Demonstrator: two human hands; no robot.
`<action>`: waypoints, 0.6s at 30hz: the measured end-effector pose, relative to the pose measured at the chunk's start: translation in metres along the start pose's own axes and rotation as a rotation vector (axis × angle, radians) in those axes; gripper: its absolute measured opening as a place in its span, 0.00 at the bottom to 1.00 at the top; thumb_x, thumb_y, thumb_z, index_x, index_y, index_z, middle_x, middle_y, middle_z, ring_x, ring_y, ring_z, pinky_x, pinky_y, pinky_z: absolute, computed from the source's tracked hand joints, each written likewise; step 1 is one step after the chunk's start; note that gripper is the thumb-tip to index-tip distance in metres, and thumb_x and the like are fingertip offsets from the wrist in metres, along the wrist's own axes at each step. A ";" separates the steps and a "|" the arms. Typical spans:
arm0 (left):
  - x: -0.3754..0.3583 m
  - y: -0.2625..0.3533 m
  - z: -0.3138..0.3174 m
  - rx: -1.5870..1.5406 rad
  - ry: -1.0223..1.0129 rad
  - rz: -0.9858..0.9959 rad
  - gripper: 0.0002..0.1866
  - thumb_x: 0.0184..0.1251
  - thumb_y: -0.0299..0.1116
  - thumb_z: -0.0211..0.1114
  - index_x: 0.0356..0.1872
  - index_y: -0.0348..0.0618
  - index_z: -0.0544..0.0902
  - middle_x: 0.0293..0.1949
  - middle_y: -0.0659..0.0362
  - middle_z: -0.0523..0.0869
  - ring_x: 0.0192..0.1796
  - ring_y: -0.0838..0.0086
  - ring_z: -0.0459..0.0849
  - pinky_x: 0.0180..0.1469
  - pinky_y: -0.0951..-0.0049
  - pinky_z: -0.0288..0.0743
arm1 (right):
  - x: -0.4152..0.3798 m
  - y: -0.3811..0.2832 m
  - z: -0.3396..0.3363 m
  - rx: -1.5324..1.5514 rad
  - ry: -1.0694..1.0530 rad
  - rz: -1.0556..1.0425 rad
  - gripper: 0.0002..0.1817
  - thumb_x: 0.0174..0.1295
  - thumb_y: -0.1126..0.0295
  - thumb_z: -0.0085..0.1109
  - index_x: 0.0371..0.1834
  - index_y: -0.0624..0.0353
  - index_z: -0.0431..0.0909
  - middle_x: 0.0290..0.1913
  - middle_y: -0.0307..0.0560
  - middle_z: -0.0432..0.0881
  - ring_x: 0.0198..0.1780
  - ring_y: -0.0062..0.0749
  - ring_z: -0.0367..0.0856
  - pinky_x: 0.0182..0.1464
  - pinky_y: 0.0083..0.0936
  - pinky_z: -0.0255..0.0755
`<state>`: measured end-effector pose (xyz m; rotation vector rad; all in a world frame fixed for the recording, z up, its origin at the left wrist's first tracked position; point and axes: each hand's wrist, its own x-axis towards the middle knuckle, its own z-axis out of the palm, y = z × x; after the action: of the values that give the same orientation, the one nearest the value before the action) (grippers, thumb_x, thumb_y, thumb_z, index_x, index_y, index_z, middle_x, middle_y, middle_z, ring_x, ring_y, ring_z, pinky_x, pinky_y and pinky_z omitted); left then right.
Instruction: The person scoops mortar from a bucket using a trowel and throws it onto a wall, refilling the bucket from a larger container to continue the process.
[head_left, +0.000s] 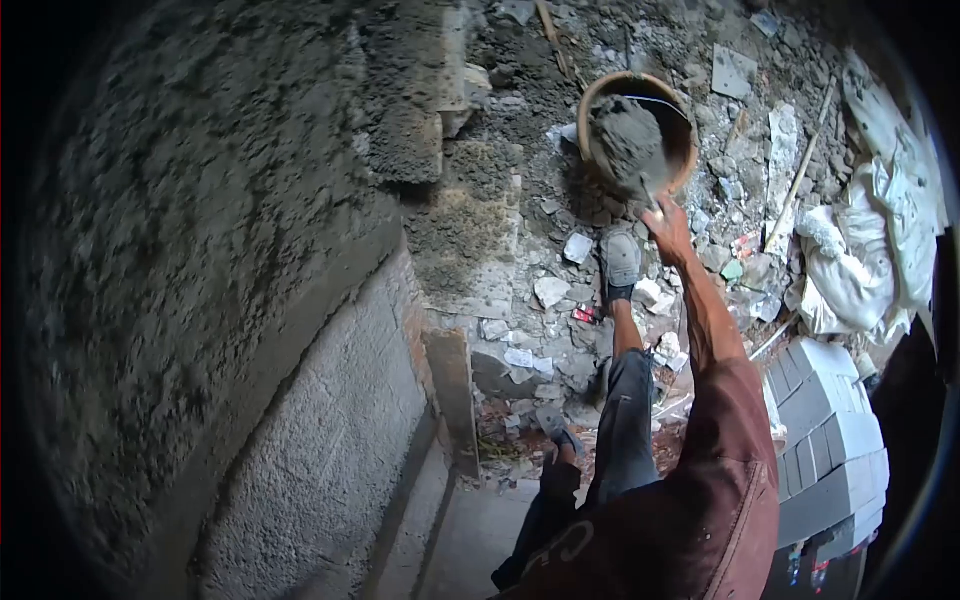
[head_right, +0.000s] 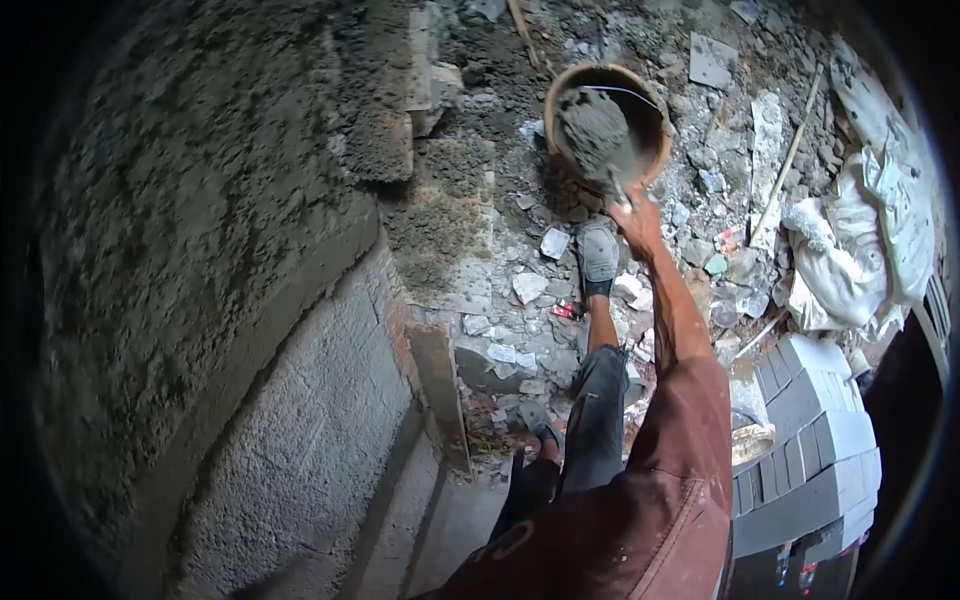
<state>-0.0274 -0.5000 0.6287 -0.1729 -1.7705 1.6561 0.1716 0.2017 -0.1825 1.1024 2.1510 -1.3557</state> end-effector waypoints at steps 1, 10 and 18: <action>-0.002 -0.005 0.029 0.036 -0.030 -0.017 0.30 0.73 0.46 0.44 0.68 0.35 0.56 0.68 0.42 0.57 0.70 0.47 0.56 0.66 0.50 0.58 | -0.012 -0.004 -0.005 -0.051 0.026 -0.054 0.28 0.56 0.52 0.57 0.51 0.65 0.75 0.48 0.66 0.78 0.50 0.59 0.75 0.52 0.41 0.69; 0.009 -0.065 0.051 0.121 0.036 -0.595 0.33 0.73 0.52 0.37 0.72 0.40 0.51 0.72 0.45 0.47 0.73 0.48 0.46 0.69 0.47 0.48 | -0.106 -0.041 -0.035 -0.248 0.270 -0.465 0.13 0.59 0.72 0.49 0.45 0.61 0.78 0.45 0.62 0.79 0.41 0.52 0.79 0.45 0.37 0.73; 0.042 -0.031 -0.016 -0.400 0.158 -0.858 0.37 0.70 0.60 0.37 0.71 0.46 0.56 0.73 0.44 0.45 0.74 0.45 0.43 0.67 0.38 0.37 | -0.304 -0.247 -0.171 0.970 0.704 -0.333 0.13 0.65 0.66 0.49 0.46 0.65 0.71 0.27 0.42 0.71 0.27 0.24 0.71 0.30 0.20 0.70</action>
<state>-0.0394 -0.4700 0.6726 0.2471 -1.6838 0.6610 0.1872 0.1673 0.2431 1.8234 2.1634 -2.6348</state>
